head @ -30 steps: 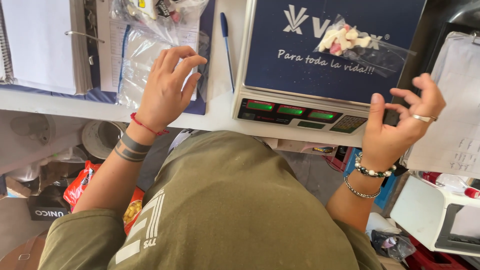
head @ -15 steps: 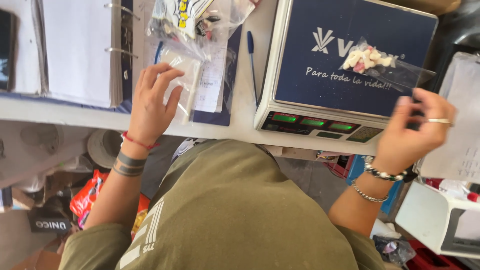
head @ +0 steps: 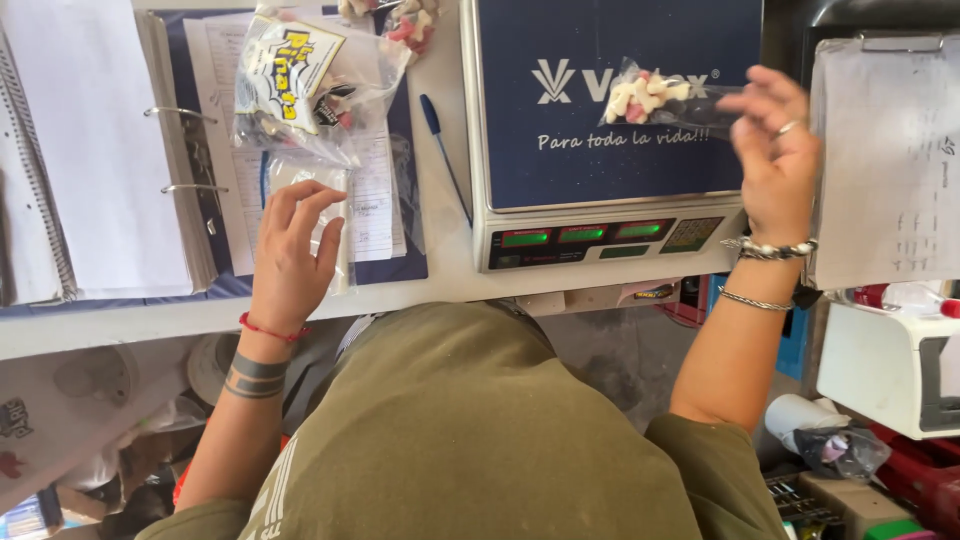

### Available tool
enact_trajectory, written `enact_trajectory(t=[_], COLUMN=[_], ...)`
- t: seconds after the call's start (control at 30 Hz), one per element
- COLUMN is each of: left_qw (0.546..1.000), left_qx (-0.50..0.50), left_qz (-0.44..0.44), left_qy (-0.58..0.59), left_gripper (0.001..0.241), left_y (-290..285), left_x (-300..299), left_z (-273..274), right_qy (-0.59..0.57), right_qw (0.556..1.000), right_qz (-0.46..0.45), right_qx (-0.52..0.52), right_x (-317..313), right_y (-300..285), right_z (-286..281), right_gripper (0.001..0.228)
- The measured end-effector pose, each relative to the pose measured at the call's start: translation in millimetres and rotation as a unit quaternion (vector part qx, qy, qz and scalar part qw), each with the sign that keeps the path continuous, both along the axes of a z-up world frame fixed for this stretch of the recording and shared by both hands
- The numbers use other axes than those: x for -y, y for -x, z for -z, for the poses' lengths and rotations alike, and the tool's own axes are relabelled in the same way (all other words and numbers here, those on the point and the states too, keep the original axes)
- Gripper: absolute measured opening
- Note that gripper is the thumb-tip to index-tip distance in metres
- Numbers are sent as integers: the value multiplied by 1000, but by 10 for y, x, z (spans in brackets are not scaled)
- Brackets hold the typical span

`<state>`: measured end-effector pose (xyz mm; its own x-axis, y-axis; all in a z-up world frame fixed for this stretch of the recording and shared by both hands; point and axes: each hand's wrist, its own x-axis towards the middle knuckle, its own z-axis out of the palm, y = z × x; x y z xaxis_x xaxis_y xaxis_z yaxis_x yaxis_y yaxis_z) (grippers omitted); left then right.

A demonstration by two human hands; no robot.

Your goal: Packaging and weighing small candies into plastic bags at a service counter.

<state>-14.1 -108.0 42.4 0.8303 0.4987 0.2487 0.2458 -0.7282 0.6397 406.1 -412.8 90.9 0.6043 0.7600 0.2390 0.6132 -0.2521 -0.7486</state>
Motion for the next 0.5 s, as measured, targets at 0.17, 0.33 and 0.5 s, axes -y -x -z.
enact_trajectory(t=[0.17, 0.33, 0.5], left_qw=[1000, 1000, 1000], left_qx=[-4, -13, -17], left_qz=[-2, -8, -10], left_qy=[1, -3, -13], left_gripper=[24, 24, 24], left_y=[-37, -43, -71], left_x=[108, 170, 236], left_z=[-32, -6, -19], right_qy=[-161, 31, -93], right_qw=[976, 994, 992], right_qz=[136, 52, -13], right_qx=[52, 90, -86], right_x=[88, 75, -78], right_y=[-79, 62, 75], right_z=[148, 199, 155], right_gripper=[5, 9, 38])
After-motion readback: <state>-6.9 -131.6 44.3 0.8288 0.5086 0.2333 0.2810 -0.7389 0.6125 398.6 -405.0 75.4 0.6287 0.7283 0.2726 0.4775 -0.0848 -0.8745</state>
